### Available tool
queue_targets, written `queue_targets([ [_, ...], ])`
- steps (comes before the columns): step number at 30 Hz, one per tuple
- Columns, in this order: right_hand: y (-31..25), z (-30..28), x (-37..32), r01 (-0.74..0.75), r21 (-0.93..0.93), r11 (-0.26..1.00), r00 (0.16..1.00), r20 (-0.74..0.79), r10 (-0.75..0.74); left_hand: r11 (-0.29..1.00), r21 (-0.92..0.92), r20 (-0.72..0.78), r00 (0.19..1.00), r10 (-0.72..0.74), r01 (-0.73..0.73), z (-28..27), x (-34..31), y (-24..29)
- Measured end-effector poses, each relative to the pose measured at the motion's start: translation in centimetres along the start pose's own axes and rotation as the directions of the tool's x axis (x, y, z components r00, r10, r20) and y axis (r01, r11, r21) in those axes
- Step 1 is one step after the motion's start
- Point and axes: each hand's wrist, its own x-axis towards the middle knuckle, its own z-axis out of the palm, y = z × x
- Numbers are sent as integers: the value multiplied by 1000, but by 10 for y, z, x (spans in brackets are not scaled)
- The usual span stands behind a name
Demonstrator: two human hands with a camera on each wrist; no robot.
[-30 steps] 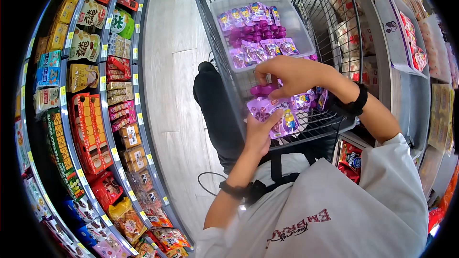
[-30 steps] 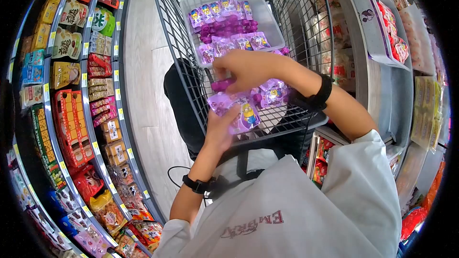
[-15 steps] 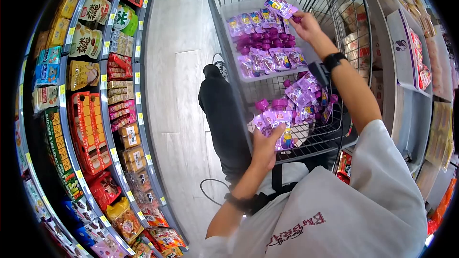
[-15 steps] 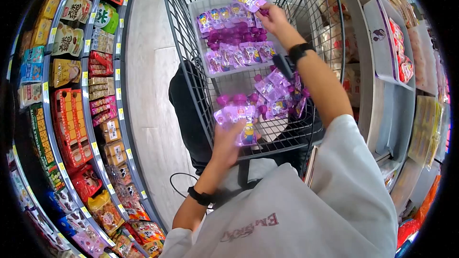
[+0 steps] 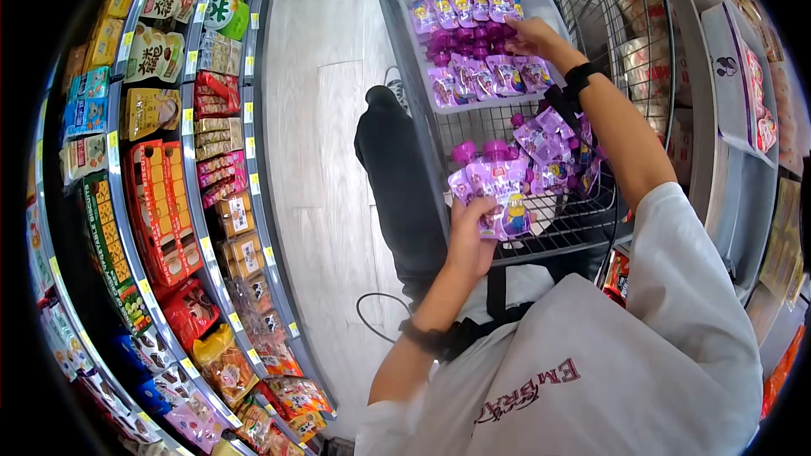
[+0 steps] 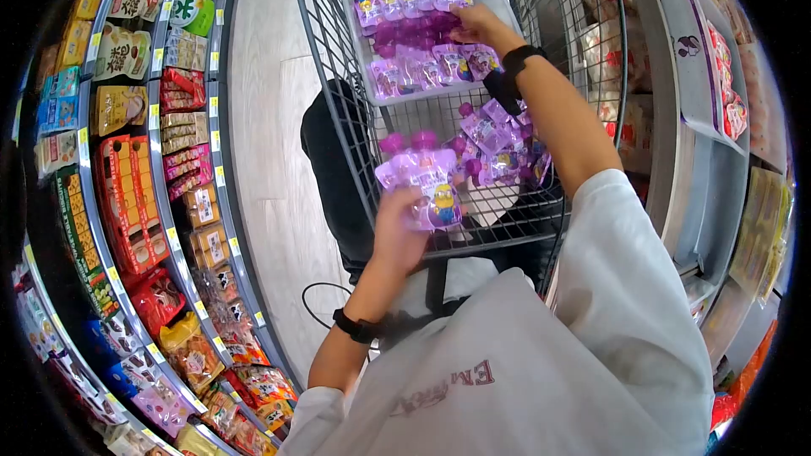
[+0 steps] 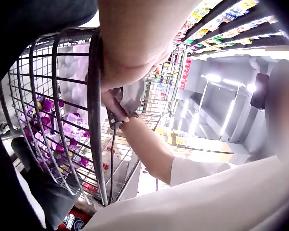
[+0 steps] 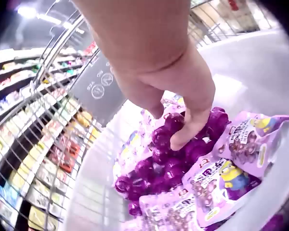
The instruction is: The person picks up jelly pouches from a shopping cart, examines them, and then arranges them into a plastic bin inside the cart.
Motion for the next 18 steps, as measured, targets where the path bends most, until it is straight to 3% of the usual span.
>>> queue_targets([
  [1,-7,-2,-15,-5,0,1000,1000,1,5,1000,-1,-4,1000,-2,2,1,-2,0],
  [3,-29,-9,-48,32,-328,944,995,97,0,998,55,30,999,36,-37,8,-4,2],
  [5,-46,-6,-98,233,-452,861,941,328,-83,998,55,25,999,28,-30,8,-5,0],
  [6,-57,1,-142,342,-474,811,888,445,-115,996,82,9,999,36,-37,9,-6,0],
  [8,-63,10,-193,346,-534,772,738,662,127,989,137,-37,998,58,-53,2,-3,-3],
  [11,-40,24,-220,683,-550,481,500,832,241,971,219,-70,991,112,-95,3,1,-7],
  [14,-39,10,-218,659,-546,518,508,830,229,974,212,-54,994,93,-79,11,1,-5],
  [16,-43,-1,-215,507,-590,628,479,799,364,971,227,-61,993,98,-82,18,-3,-3],
  [17,-40,-3,-214,511,-592,623,479,798,366,971,223,-58,993,102,-87,14,-1,-5],
  [18,-34,-3,-213,492,-613,619,425,789,444,971,220,-72,991,116,-97,13,1,-5],
])
